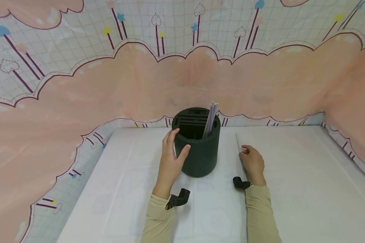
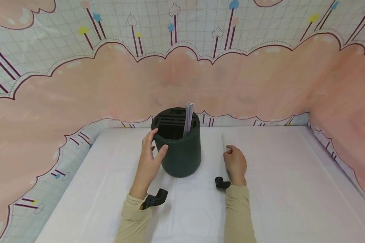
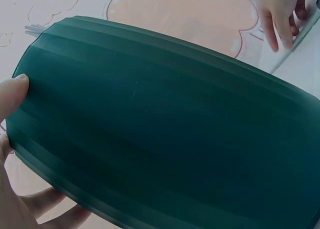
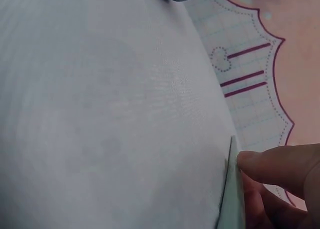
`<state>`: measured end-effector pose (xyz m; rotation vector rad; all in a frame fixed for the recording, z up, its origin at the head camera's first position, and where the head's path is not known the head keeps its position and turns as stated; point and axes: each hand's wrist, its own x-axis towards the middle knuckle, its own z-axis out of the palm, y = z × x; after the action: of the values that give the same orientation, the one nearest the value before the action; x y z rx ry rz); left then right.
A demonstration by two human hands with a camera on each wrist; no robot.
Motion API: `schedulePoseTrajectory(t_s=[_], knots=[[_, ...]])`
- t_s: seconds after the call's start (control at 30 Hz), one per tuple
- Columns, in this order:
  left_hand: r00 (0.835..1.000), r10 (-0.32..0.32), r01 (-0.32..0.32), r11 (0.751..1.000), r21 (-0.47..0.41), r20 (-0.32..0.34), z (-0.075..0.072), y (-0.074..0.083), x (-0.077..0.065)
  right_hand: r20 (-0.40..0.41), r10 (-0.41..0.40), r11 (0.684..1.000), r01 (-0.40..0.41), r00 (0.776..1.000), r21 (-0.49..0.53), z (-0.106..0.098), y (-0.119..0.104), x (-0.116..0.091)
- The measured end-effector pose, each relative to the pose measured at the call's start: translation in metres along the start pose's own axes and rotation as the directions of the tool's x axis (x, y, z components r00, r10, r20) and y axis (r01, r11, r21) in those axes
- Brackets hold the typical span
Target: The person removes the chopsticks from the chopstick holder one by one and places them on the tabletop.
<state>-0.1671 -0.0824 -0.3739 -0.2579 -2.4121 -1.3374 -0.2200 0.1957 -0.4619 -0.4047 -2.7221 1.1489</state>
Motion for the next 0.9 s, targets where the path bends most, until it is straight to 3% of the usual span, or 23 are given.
schedulePoseTrajectory(t_s=[0.17,0.37,0.6,0.73,0.83,0.9], knots=[[1.0,0.005,-0.005,1.0,-0.002,-0.008,-0.002,0.002,0.002,0.007,-0.005,1.0,0.005,1.0,-0.007,-0.003,-0.006,0.001],[1.0,0.012,-0.012,1.0,-0.023,-0.003,-0.004,0.003,0.0,0.036,-0.011,0.997,0.008,0.999,0.075,-0.01,-0.007,0.0],[1.0,0.006,-0.006,1.0,-0.016,-0.008,-0.004,0.001,-0.002,-0.052,-0.036,0.968,0.048,0.998,0.246,-0.02,-0.019,0.001],[1.0,0.01,-0.01,1.0,-0.014,-0.007,-0.004,0.001,-0.002,-0.195,-0.08,0.889,0.158,0.978,0.43,-0.013,-0.01,0.013],[1.0,0.003,-0.003,1.0,-0.015,-0.001,-0.004,0.002,-0.004,-0.28,-0.104,0.793,0.249,0.954,0.556,-0.023,-0.027,0.0],[1.0,0.0,0.0,1.0,-0.017,0.003,-0.003,0.002,-0.004,-0.298,-0.104,0.728,0.276,0.949,0.628,-0.037,-0.05,-0.016]])
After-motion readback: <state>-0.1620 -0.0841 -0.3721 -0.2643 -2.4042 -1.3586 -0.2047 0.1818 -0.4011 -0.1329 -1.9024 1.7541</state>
